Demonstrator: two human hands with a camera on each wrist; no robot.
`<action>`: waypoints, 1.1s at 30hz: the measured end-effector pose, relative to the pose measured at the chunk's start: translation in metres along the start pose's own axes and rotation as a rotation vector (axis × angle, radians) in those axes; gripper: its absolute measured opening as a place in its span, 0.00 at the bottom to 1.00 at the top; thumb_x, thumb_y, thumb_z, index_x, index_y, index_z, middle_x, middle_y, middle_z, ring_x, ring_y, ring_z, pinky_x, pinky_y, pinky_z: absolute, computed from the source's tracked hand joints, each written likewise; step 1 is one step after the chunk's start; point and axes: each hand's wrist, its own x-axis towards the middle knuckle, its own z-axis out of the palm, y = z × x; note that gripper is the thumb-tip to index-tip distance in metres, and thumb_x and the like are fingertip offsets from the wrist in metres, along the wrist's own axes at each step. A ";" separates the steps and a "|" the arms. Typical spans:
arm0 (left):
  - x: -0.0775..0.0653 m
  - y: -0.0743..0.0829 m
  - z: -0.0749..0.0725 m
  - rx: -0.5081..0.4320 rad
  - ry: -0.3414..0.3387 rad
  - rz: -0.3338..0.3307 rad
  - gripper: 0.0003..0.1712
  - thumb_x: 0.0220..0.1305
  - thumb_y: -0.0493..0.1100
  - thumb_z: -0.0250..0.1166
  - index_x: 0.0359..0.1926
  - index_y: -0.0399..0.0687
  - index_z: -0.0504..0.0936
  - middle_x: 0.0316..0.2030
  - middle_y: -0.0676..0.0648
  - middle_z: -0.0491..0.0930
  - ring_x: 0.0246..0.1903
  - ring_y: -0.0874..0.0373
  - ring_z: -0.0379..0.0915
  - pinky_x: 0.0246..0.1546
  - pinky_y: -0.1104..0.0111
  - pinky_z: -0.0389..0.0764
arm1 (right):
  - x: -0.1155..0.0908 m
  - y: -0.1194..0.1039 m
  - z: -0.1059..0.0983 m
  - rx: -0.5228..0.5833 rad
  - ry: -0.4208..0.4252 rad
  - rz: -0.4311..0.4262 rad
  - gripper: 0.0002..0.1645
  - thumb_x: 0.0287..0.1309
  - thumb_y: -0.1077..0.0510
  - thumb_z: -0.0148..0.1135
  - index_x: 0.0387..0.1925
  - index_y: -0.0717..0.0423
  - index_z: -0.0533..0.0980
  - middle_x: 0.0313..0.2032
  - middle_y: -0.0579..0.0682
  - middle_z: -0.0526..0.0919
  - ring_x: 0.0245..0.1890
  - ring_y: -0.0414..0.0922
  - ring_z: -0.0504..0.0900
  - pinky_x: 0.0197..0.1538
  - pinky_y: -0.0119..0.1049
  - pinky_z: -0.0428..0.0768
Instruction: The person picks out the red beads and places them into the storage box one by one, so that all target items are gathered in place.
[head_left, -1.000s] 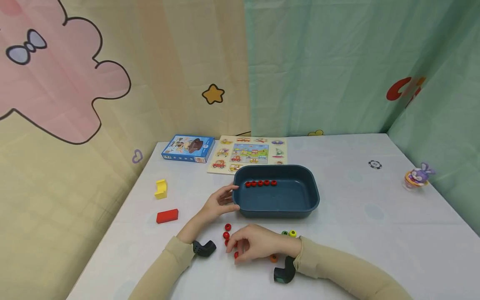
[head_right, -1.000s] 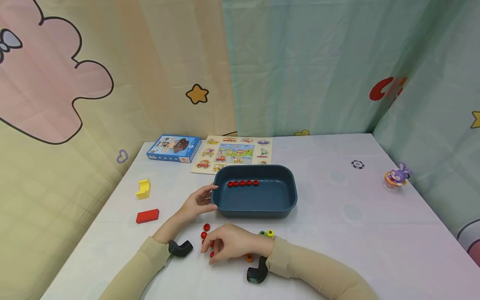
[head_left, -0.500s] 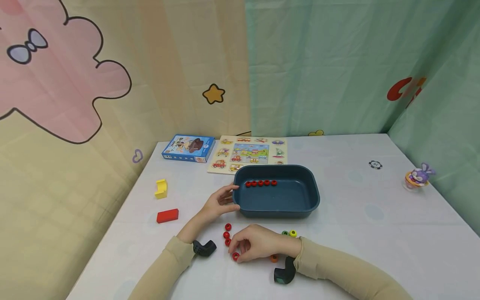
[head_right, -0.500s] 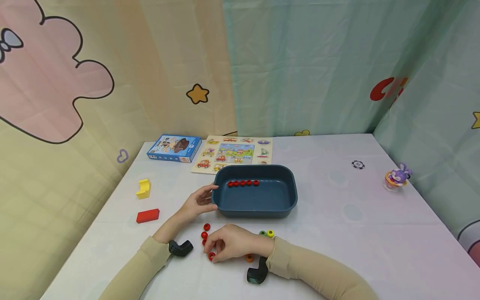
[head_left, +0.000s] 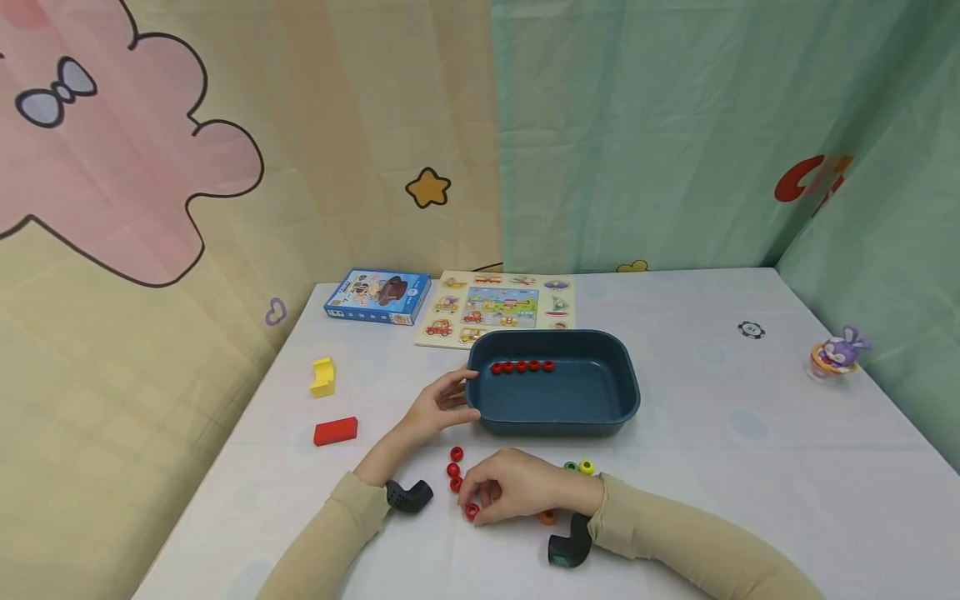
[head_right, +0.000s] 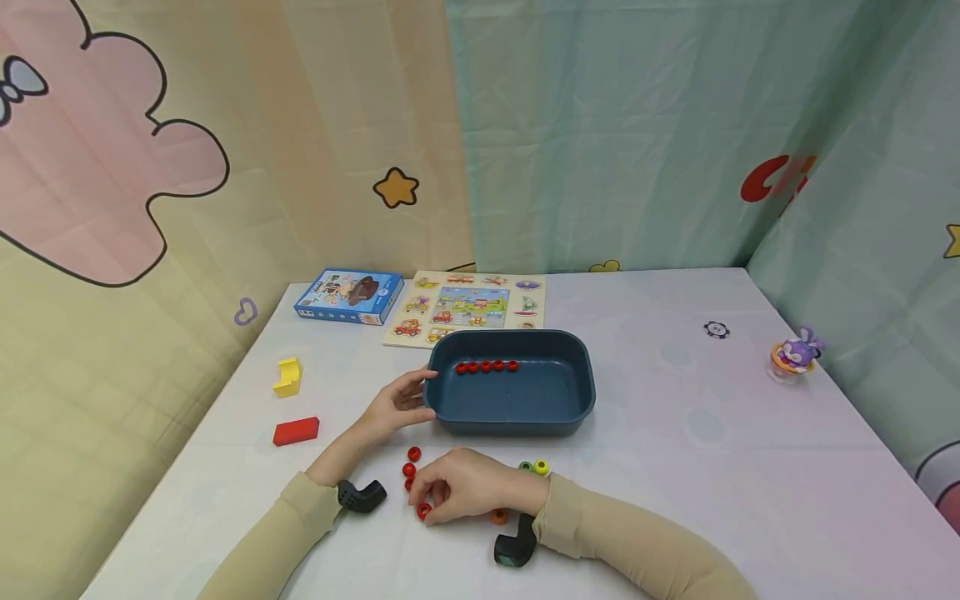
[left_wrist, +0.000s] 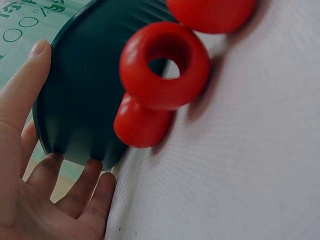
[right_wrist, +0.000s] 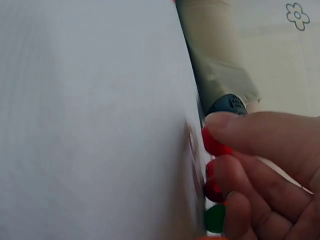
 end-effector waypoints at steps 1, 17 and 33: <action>0.000 0.000 0.000 0.003 0.000 -0.003 0.33 0.52 0.37 0.66 0.59 0.40 0.65 0.62 0.41 0.59 0.56 0.45 0.62 0.56 0.54 0.64 | 0.000 -0.002 -0.003 0.004 0.000 0.001 0.12 0.47 0.56 0.67 0.37 0.46 0.78 0.26 0.35 0.77 0.23 0.25 0.71 0.28 0.20 0.73; 0.000 -0.001 0.001 0.014 0.001 -0.027 0.34 0.53 0.39 0.66 0.60 0.42 0.64 0.64 0.42 0.54 0.57 0.45 0.61 0.56 0.54 0.64 | -0.001 0.001 -0.130 0.026 0.303 0.105 0.14 0.49 0.52 0.65 0.39 0.51 0.78 0.30 0.41 0.79 0.26 0.39 0.76 0.31 0.35 0.78; -0.001 0.001 0.003 0.030 0.012 -0.033 0.35 0.53 0.41 0.66 0.61 0.43 0.63 0.64 0.44 0.54 0.56 0.46 0.62 0.56 0.55 0.65 | 0.035 0.082 -0.138 0.029 0.149 0.282 0.13 0.45 0.61 0.67 0.37 0.55 0.78 0.33 0.45 0.80 0.29 0.41 0.78 0.33 0.33 0.79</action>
